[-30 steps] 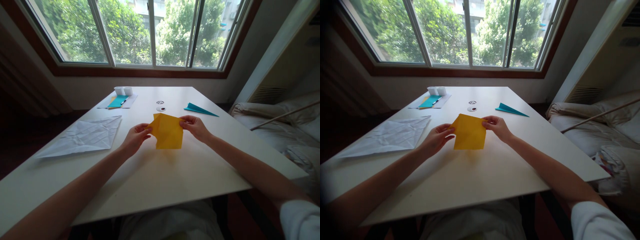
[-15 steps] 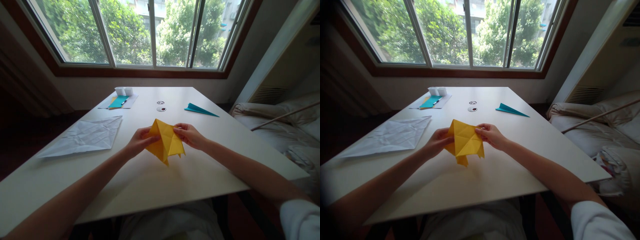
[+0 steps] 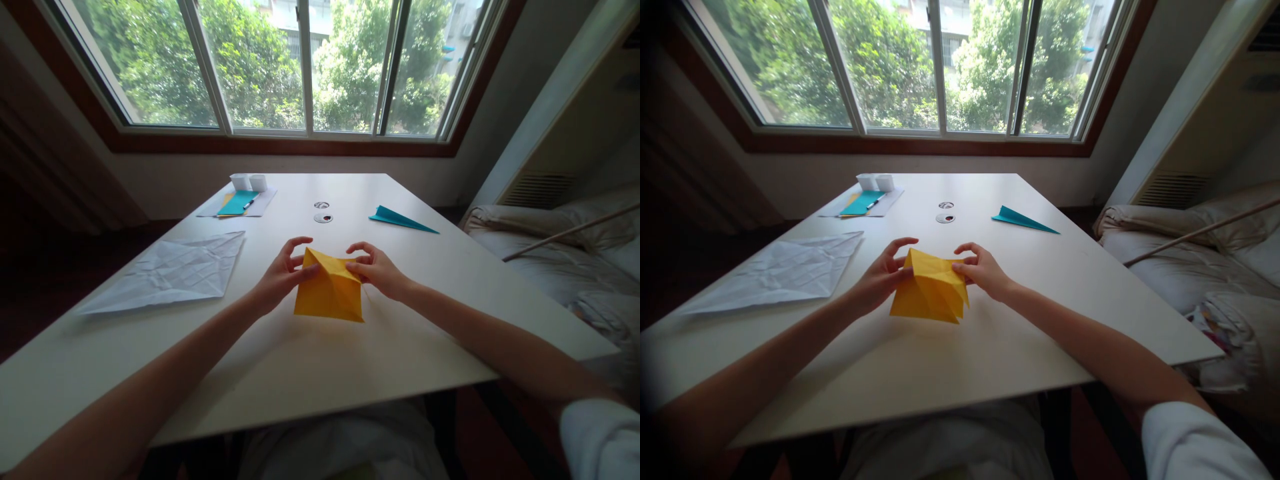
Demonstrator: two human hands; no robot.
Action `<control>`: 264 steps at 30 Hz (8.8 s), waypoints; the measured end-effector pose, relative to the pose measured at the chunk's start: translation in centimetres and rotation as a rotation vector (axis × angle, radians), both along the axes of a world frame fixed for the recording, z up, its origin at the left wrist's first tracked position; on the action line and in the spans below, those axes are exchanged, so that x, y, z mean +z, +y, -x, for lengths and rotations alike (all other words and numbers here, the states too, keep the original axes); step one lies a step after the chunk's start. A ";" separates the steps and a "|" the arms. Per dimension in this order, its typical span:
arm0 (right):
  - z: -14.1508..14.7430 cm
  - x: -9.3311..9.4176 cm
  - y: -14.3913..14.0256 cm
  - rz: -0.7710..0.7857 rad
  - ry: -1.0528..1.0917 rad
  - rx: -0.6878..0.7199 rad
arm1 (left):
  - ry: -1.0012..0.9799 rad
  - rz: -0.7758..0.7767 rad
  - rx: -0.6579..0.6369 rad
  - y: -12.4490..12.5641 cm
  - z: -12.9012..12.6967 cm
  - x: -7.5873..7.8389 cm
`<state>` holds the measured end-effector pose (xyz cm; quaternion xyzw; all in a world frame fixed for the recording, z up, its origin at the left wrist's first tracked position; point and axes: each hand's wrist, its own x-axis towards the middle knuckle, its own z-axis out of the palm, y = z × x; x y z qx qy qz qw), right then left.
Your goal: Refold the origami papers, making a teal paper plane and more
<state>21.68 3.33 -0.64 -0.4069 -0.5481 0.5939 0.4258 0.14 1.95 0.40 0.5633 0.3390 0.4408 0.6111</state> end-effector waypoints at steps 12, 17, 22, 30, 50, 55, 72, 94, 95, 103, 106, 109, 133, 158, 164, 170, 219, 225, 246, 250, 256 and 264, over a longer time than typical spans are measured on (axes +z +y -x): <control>0.0 0.0 0.1 0.085 0.022 0.096 | 0.083 -0.108 -0.033 0.5 0.3 -0.3; -0.2 0.1 0.3 0.118 -0.037 0.102 | 0.222 -0.241 -0.062 0.5 0.3 -0.6; -1.0 0.3 0.8 0.211 0.044 0.185 | 0.234 -0.276 -0.001 1.0 0.6 -1.1; -2.1 -0.2 1.5 0.285 0.066 0.351 | 0.219 -0.201 0.134 1.5 1.1 -0.9; -1.2 -0.8 1.0 -0.007 -0.003 0.069 | 0.232 -0.195 0.123 1.4 0.8 -1.8; -2.0 -1.7 2.3 -0.204 -0.253 0.037 | 0.684 -0.397 -0.091 1.2 0.8 -2.4; -1.2 -1.0 0.2 -0.877 -0.970 0.263 | 1.270 -0.950 -0.125 -0.7 0.1 -1.7; -1.3 -3.0 0.6 -0.676 -1.226 0.411 | 1.362 -0.602 -0.313 0.5 1.0 -3.1; -1.3 -3.1 0.6 -0.664 -1.236 0.413 | 1.367 -0.592 -0.307 0.6 1.1 -3.1; -1.4 -3.6 0.3 -0.639 -1.230 0.373 | 1.409 -0.554 -0.188 0.5 1.3 -3.6; -1.6 -3.4 0.6 -0.666 -1.221 0.356 | 1.432 -0.524 -0.184 0.7 1.8 -3.4; -2.1 -3.2 1.1 -0.687 -1.219 0.336 | 1.452 -0.527 -0.158 1.2 2.8 -3.3; -3.2 -2.9 2.9 -0.729 -1.080 0.157 | 1.111 -0.739 0.144 2.9 3.5 -3.8; -3.4 -2.5 2.8 -0.740 -0.933 0.207 | 1.045 -0.852 0.066 3.6 3.6 -4.3; -3.9 -1.6 2.4 -0.849 -0.908 0.378 | 1.017 -0.940 -0.065 3.6 4.0 -4.0; -4.0 -0.6 1.9 -0.918 -1.044 0.438 | 1.184 -0.954 -0.023 2.3 3.2 -2.9; -3.0 -2.0 1.7 -0.780 -1.335 0.167 | 1.338 -0.592 0.305 0.4 0.9 -2.3; -3.1 -2.1 2.0 -0.779 -1.317 0.184 | 1.001 -0.379 0.281 1.6 1.2 -2.8; -3.0 -1.5 2.8 -0.270 -0.459 0.265 | 0.205 0.136 0.189 2.3 1.2 -2.8; -3.1 -0.8 2.4 -0.531 -0.467 0.088 | 0.253 -0.089 0.266 2.3 1.4 -2.2; -3.6 0.3 1.5 -1.061 -0.788 -0.003 | 0.736 -0.789 0.287 1.4 2.2 -0.8; -3.8 -1.5 2.4 -1.213 -1.055 0.365 | 1.213 -1.033 -0.137 2.0 3.3 -2.2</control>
